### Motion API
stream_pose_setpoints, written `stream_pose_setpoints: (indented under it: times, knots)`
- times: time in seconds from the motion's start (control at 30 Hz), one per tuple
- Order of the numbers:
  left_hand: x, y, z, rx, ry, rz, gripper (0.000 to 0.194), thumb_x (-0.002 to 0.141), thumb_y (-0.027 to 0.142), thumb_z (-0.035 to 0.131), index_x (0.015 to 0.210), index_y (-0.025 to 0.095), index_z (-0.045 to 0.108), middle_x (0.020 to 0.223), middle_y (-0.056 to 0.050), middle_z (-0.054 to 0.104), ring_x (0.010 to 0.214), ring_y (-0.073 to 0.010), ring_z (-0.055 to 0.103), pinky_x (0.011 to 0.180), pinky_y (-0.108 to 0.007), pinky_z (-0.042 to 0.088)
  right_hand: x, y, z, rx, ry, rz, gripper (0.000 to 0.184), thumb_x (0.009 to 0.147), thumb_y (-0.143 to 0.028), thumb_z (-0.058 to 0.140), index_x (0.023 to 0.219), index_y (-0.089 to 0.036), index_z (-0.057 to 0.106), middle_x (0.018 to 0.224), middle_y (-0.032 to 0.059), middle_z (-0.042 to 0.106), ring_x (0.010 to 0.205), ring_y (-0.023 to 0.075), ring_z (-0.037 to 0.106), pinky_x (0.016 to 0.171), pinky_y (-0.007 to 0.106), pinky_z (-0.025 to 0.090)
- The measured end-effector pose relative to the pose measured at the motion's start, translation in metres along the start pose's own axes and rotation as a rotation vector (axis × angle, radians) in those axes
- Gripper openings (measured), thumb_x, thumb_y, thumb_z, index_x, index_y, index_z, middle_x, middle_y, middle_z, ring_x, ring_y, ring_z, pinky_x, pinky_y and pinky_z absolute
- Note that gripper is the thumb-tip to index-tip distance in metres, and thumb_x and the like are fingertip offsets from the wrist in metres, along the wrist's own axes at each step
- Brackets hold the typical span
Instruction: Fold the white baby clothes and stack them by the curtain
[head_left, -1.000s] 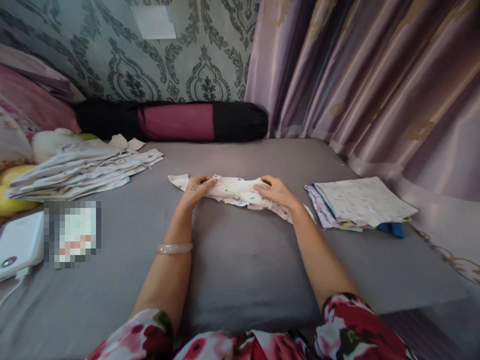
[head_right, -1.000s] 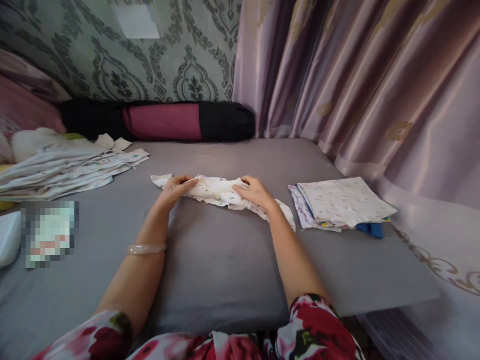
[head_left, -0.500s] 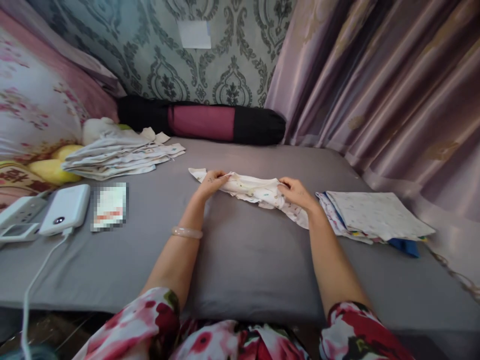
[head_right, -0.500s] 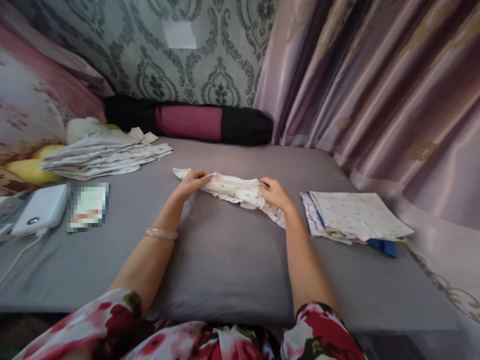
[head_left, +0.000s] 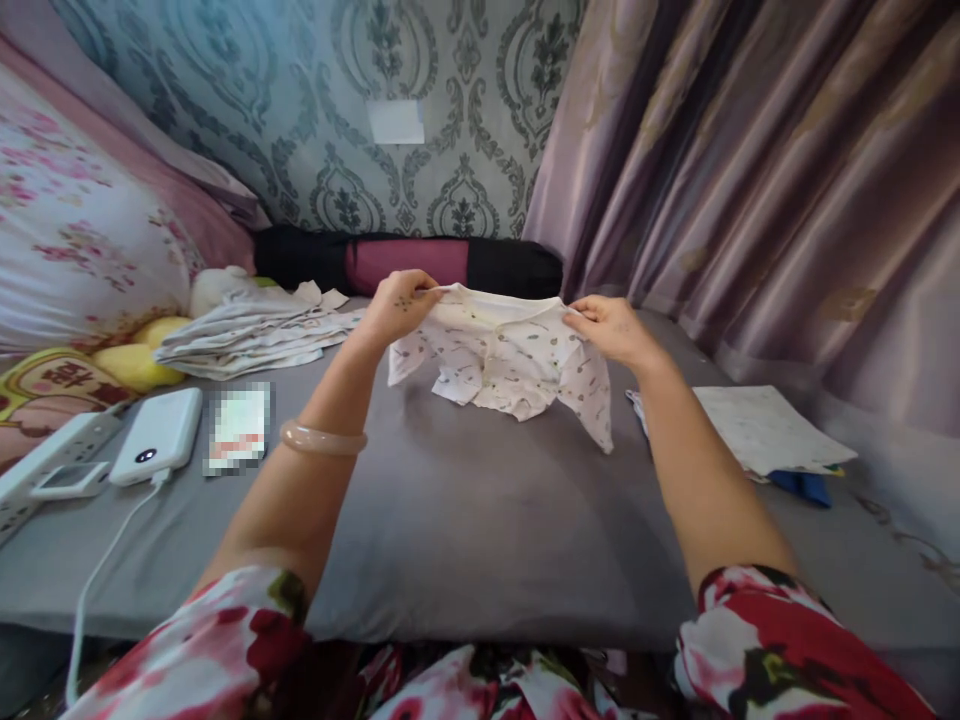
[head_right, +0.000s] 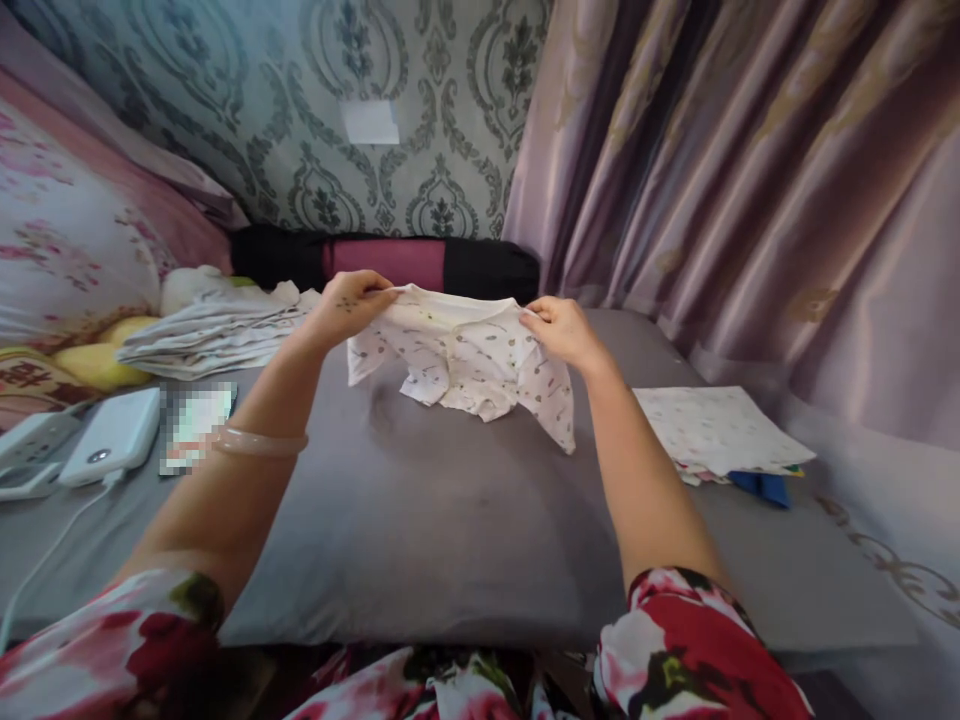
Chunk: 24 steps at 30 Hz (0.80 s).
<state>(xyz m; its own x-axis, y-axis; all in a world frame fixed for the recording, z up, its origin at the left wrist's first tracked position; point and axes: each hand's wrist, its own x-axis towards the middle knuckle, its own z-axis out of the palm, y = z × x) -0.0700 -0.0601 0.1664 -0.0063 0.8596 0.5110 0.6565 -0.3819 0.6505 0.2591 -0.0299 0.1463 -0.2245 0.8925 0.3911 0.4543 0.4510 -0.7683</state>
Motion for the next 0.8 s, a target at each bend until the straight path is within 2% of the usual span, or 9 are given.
stream_pose_setpoints:
  times: [0.07,0.27,0.37,0.5,0.63,0.73,0.8]
  knots:
    - [0.008,0.006,-0.011,0.009,0.006,0.015,0.016,0.073,0.032,0.063,0.078,0.018,0.069,0.072,-0.003,0.062,0.077,-0.0176,0.054,0.073,-0.026,0.043,0.009,-0.010,-0.007,0.014,-0.011,-0.005,0.029,0.074,-0.042,0.073,0.086,-0.016,0.072,0.078,0.0057,0.072,0.071,0.0178,0.064,0.068,0.032,0.051]
    - [0.028,0.021,-0.034,0.135,-0.115,0.013,0.023,0.076,0.032,0.057,0.084,0.014,0.069,0.072,-0.003,0.062,0.072,-0.0157,0.054,0.070,-0.027,0.044,0.031,-0.030,-0.019,-0.164,-0.045,-0.105,0.036,0.077,-0.050,0.067,0.089,-0.016,0.075,0.080,0.0050,0.072,0.072,0.0170,0.063,0.064,0.027,0.047]
    - [0.036,0.024,-0.040,0.209,-0.039,0.005,0.024,0.074,0.034,0.060,0.084,0.014,0.071,0.072,-0.003,0.064,0.072,-0.0171,0.056,0.070,-0.028,0.045,0.037,-0.044,-0.019,-0.265,0.019,-0.154,0.038,0.082,-0.050,0.062,0.089,-0.016,0.075,0.078,0.0044,0.071,0.071,0.0160,0.062,0.065,0.027,0.045]
    - [0.045,0.027,-0.041,0.249,0.080,0.009,0.025,0.073,0.034,0.061,0.085,0.016,0.072,0.073,-0.004,0.066,0.073,-0.0182,0.059,0.073,-0.030,0.046,0.041,-0.063,-0.018,-0.404,0.077,-0.190,0.030,0.085,-0.043,0.061,0.088,-0.017,0.075,0.074,0.0030,0.070,0.069,0.0155,0.061,0.068,0.027,0.043]
    - [0.049,0.028,-0.035,0.187,0.229,0.032,0.029,0.076,0.038,0.058,0.089,0.016,0.072,0.079,-0.004,0.069,0.081,-0.0193,0.061,0.077,-0.030,0.046,0.047,-0.069,-0.014,-0.474,0.189,-0.238,0.017,0.085,-0.028,0.061,0.087,-0.018,0.074,0.085,0.0038,0.071,0.079,0.0166,0.062,0.072,0.027,0.044]
    - [0.051,0.026,-0.028,0.129,0.186,-0.031,0.027,0.072,0.040,0.063,0.081,0.017,0.073,0.074,-0.004,0.068,0.082,-0.0208,0.061,0.075,-0.030,0.045,0.053,-0.066,-0.009,-0.488,0.165,-0.283,0.011,0.082,-0.022,0.063,0.081,-0.019,0.073,0.097,0.0040,0.071,0.090,0.0177,0.063,0.079,0.028,0.045]
    - [0.054,0.024,-0.025,0.065,0.141,-0.077,0.025,0.071,0.040,0.064,0.079,0.018,0.073,0.070,-0.003,0.068,0.083,-0.0215,0.062,0.075,-0.030,0.044,0.057,-0.063,-0.006,-0.482,0.220,-0.285,0.011,0.084,-0.022,0.061,0.081,-0.020,0.072,0.103,0.0042,0.070,0.096,0.0185,0.062,0.083,0.030,0.045]
